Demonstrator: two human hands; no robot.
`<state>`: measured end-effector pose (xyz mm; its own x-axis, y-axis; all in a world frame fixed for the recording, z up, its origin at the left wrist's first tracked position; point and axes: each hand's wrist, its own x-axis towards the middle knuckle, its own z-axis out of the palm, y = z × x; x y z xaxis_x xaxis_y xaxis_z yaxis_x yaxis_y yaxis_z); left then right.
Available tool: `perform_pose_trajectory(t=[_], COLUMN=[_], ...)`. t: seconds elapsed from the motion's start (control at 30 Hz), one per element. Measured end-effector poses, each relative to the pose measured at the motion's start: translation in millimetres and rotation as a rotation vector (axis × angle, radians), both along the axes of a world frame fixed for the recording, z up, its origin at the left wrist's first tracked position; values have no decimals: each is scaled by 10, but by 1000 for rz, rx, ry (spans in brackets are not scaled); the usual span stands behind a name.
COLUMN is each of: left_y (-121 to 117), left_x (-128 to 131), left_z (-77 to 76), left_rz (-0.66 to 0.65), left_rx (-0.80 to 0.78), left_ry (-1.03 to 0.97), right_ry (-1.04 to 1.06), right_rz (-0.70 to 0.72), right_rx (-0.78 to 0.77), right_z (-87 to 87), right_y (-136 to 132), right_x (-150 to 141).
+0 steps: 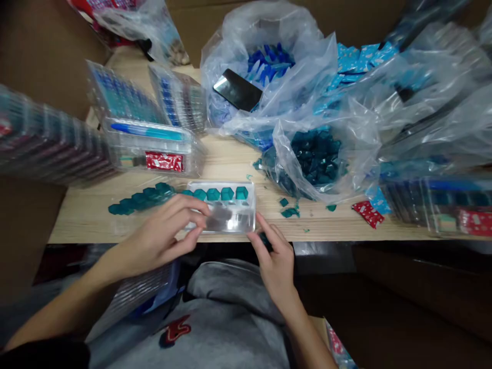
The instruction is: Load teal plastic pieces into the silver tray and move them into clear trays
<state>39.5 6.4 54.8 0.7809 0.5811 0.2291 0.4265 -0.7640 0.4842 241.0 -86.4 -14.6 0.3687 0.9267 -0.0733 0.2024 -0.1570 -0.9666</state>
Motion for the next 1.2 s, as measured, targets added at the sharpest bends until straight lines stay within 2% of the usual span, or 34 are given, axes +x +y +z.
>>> perform_pose_trajectory(t=[0.13,0.2,0.27,0.33,0.43,0.5,0.57,0.67,0.73,0.97,1.2], left_y=[-144,-199,-247,-303,-359,-338,-278,-196,-185,-219,-68], left_x=[110,113,20,-178,-596,-861,-1046,-1153,-1159,-1163,-1163], left_z=[-241,-331,-339,-292,-279,-382,-549,-777,-843,-839,-895], left_rz=[-35,16,85,188,437,610,681,661,640,594,607], left_rx=[261,386,466,538,606,584,537,493,485,514,476], left_ry=[20,38,19,-17,44,135,211,265,271,233,265], right_ry=[308,315,287,268,305,405,502,505,458,464,232], right_rz=[106,136,168,187,140,109,101,128,155,232,269], right_rx=[-67,-92,-103,-96,-86,-104,-123,-140,-143,-115,-174], right_z=[63,99,144,192,237,242,238,247,262,264,273], right_y=[-40,-37,-18,14,98,170,235,299,328,421,433], right_x=[48,43,18,-14,-46,-53,-61,-101,-146,-292,-349])
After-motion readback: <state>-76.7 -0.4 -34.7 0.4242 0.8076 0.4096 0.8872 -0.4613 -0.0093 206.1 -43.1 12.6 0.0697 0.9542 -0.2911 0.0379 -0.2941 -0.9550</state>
